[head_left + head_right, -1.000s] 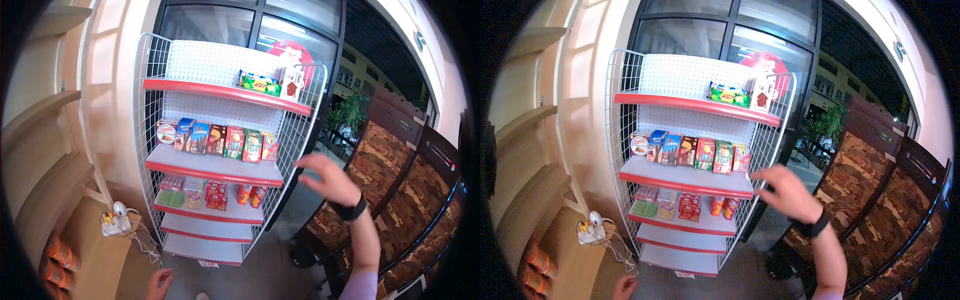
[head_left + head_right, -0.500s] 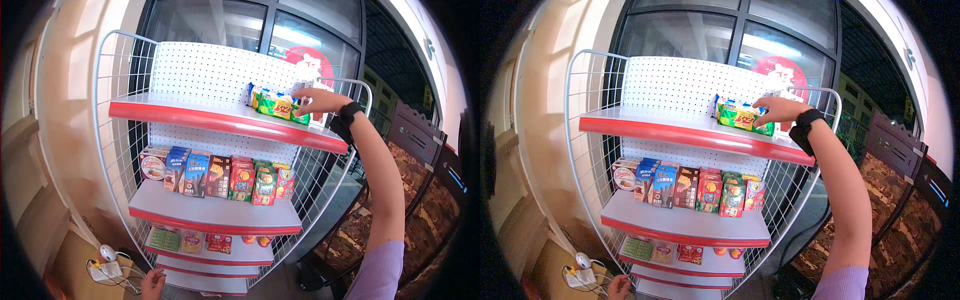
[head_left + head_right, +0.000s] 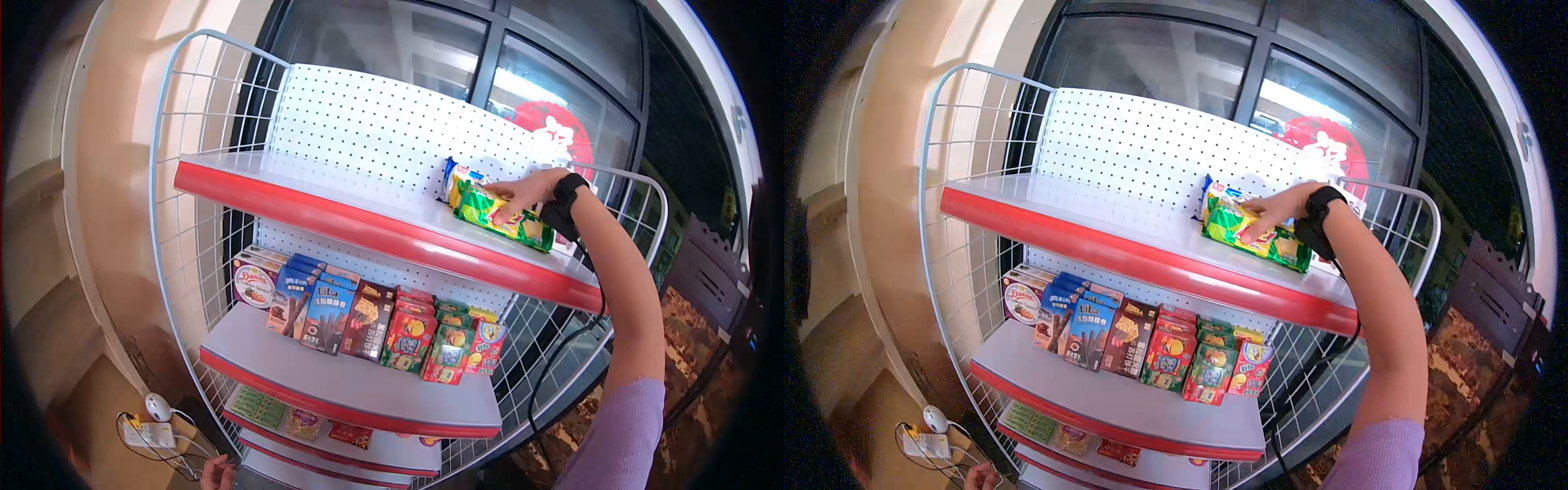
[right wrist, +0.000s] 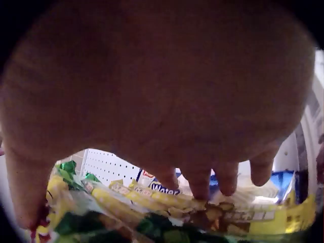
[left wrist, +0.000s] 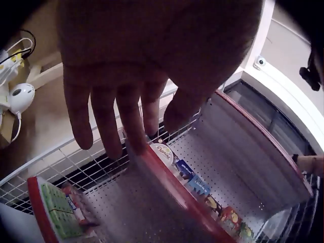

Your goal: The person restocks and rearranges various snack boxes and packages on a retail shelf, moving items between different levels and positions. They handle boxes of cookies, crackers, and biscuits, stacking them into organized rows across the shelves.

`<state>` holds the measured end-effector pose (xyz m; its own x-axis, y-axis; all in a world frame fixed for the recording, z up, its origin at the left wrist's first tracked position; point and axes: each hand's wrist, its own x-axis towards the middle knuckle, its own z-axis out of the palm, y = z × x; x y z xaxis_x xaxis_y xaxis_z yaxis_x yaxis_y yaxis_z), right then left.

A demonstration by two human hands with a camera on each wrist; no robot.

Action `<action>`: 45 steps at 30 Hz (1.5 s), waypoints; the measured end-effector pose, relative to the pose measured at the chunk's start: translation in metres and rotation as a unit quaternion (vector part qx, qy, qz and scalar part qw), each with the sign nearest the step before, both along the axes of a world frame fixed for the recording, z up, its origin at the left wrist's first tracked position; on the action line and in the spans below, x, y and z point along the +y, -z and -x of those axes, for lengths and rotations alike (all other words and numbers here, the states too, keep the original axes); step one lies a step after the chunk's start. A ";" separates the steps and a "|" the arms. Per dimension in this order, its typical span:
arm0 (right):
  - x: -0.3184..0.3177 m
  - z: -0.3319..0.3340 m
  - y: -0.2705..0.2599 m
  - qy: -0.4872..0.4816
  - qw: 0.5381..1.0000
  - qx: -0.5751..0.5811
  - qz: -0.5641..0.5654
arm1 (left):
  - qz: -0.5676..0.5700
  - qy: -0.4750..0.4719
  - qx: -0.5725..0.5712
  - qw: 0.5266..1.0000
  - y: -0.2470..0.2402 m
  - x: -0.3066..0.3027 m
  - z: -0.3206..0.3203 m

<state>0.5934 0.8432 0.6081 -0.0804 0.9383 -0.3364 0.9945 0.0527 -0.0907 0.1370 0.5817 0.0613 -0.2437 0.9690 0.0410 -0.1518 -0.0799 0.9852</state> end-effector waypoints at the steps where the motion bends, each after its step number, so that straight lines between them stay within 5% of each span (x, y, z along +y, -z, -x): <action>1: 0.000 -0.004 -0.001 0.011 1.000 0.009 0.019 | 0.007 -0.007 0.013 1.000 -0.004 -0.002 -0.005; 14: -0.035 0.021 -0.004 0.006 0.997 -0.008 0.072 | -0.003 0.012 0.060 0.998 -0.022 0.005 -0.055; 24: -0.067 0.032 -0.011 -0.080 0.994 0.007 -0.079 | -0.055 0.059 0.033 0.996 -0.067 0.009 -0.076; 26: -0.077 0.031 -0.020 -0.179 0.958 0.141 -0.173 | -0.130 0.081 0.065 0.986 -0.083 0.015 -0.079; 30: -0.139 0.088 -0.022 -0.343 0.838 0.126 -0.404 | -0.219 0.104 0.085 0.966 -0.127 0.045 -0.081; 32: -0.146 0.123 -0.019 -0.535 0.746 0.110 -0.381 | -0.316 0.051 0.058 0.946 -0.177 0.052 -0.091; 34: -0.197 0.180 0.005 -0.370 0.883 0.240 -0.162 | -0.442 -0.017 -0.003 0.897 -0.220 0.059 -0.098; 35: -0.198 0.197 0.028 -0.368 0.882 0.246 -0.163 | -0.440 -0.013 0.002 0.898 -0.225 0.059 -0.095; 36: -0.193 0.212 0.052 -0.463 0.826 0.230 -0.226 | -0.503 0.029 0.000 0.864 -0.228 0.059 -0.087; 37: -0.187 0.226 0.077 -0.550 0.756 0.208 -0.287 | -0.563 0.072 -0.001 0.823 -0.229 0.061 -0.075; 38: -0.185 0.238 0.101 -0.628 0.674 0.181 -0.344 | -0.349 0.051 -0.157 0.923 -0.171 0.049 -0.045; 40: -0.189 0.259 0.152 -0.642 0.658 0.202 -0.339 | -0.538 0.275 -0.253 0.756 -0.093 0.074 -0.005; 45: -0.191 0.265 0.204 -0.598 0.727 0.223 -0.253 | -0.468 0.184 -0.209 0.839 -0.077 0.047 -0.035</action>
